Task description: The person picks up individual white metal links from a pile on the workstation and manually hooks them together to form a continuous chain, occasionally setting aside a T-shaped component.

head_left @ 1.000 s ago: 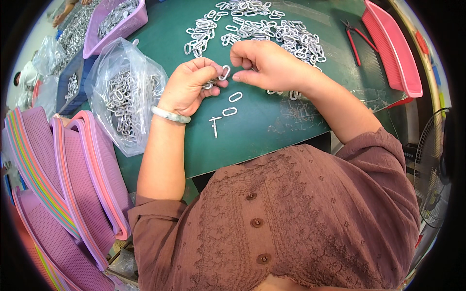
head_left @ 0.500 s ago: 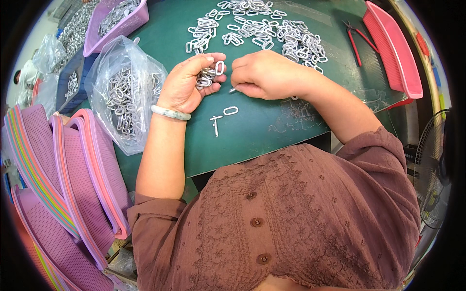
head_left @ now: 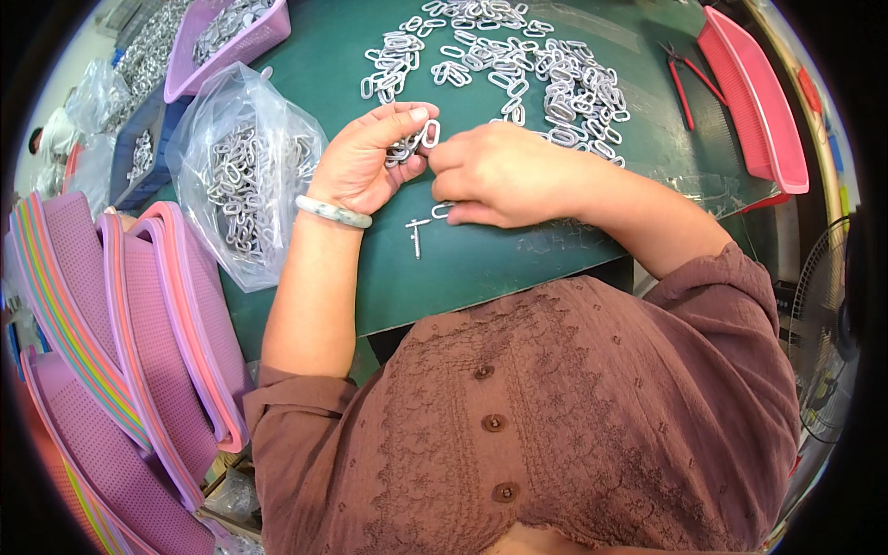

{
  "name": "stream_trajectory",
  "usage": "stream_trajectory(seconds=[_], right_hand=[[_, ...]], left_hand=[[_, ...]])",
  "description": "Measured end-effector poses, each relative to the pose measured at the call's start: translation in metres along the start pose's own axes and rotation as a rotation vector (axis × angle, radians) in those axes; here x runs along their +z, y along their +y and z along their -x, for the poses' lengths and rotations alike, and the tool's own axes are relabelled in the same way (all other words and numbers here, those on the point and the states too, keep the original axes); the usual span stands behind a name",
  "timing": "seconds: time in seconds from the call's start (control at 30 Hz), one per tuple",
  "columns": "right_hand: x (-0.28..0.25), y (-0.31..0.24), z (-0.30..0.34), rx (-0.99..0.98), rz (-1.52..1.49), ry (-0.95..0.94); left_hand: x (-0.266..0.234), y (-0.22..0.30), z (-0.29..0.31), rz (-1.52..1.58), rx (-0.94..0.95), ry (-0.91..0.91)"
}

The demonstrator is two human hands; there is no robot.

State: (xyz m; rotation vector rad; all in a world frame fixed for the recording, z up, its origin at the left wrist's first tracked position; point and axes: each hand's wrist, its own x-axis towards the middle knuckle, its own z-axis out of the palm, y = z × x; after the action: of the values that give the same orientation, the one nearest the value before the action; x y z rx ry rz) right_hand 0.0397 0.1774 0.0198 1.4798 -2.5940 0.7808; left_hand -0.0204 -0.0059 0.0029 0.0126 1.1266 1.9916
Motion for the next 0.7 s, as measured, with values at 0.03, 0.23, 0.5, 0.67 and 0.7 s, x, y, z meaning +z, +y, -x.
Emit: stream_trajectory(seconds=[0.03, 0.23, 0.5, 0.67, 0.7], right_hand=[[0.002, -0.002, -0.001, 0.013, 0.018, -0.022], [0.003, -0.002, -0.002, 0.102, 0.050, -0.110], [-0.018, 0.006, -0.007, 0.248, -0.083, 0.280], [-0.038, 0.012, 0.000, 0.290, -0.173, 0.339], [-0.044, 0.014, 0.006, 0.322, -0.125, 0.356]], left_hand=[[-0.001, 0.000, -0.001, 0.004, 0.007, -0.013], [0.009, 0.002, 0.003, -0.019, 0.051, 0.142], [0.011, -0.002, 0.003, 0.106, -0.044, -0.001], [0.017, -0.001, 0.013, 0.194, -0.012, -0.044], [0.020, 0.001, 0.018, 0.199, 0.007, -0.024]])
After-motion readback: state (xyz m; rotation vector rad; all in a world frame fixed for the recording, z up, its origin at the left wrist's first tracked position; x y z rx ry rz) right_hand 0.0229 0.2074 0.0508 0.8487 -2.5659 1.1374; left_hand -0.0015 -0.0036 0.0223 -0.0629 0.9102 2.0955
